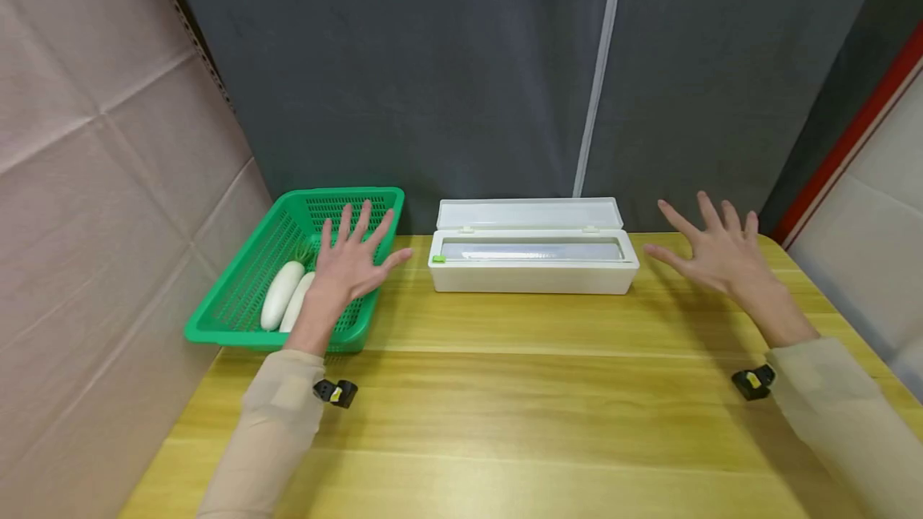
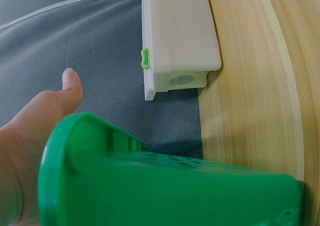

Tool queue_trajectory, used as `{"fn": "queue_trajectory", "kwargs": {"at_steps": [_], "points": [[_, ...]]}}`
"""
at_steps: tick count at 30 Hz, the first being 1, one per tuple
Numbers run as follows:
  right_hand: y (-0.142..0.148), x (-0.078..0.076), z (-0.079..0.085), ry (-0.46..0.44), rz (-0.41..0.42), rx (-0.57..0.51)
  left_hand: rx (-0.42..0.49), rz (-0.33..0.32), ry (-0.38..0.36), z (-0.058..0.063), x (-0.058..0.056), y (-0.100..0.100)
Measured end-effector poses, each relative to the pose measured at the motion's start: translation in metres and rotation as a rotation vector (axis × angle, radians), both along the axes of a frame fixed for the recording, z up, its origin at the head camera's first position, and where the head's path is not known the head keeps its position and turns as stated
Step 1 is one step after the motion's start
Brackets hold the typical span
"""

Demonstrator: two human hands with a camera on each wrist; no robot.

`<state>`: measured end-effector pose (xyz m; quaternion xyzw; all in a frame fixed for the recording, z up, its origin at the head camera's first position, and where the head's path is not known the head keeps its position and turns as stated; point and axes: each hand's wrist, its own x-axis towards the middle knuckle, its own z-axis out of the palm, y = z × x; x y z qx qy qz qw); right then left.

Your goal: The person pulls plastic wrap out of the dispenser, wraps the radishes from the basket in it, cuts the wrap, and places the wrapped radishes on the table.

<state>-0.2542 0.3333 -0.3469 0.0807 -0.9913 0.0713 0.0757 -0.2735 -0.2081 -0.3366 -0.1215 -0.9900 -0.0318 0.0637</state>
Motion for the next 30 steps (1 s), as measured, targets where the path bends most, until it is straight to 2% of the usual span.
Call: {"fn": "queue_trajectory", "kwargs": {"at_steps": [21, 30], "points": [[0.0004, 0.0036, -0.0022, -0.012, 0.025, -0.037, -0.030, 0.002, -0.009, 0.0025, 0.0046, -0.0063], [-0.0032, 0.0016, -0.0016, -0.021, 0.035, -0.041, -0.008, 0.005, -0.004, 0.0015, 0.0055, -0.0064]]}}
